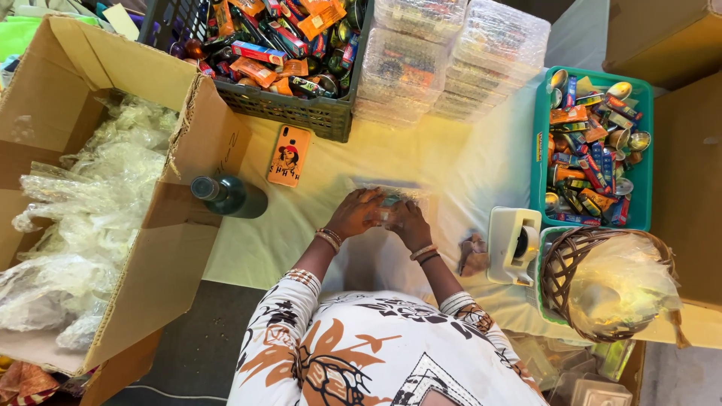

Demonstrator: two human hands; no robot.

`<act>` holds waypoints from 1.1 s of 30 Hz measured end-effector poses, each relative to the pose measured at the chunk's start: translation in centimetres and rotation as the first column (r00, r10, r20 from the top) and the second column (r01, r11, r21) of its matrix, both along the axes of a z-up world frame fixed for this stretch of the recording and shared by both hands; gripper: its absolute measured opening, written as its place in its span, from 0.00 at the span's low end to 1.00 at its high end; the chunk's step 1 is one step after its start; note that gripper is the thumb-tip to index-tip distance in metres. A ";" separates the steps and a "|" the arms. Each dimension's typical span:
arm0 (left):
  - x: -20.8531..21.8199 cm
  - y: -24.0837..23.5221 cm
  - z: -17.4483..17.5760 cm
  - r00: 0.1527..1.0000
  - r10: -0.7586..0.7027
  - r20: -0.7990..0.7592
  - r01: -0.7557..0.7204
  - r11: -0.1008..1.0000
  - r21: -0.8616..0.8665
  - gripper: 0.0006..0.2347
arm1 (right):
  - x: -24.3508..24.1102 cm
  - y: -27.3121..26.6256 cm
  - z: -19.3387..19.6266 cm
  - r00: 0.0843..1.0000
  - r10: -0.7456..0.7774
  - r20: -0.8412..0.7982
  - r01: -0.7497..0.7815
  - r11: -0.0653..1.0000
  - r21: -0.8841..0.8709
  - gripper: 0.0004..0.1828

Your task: The person packs small items, including tubes and a round object, into a clear plastic container. They then wrap the container in bubble wrap and place it on a stack of other wrapped containers.

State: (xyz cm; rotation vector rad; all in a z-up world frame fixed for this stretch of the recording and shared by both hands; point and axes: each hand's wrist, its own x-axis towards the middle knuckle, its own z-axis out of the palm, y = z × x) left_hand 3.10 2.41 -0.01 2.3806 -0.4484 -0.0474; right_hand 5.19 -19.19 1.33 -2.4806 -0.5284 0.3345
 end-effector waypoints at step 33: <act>-0.4 -0.1 0.4 0.998 0.007 0.056 -0.007 1.000 -0.004 0.34 | -11.4 -24.4 3.7 0.409 -0.767 0.494 0.744 0.594 0.306 0.09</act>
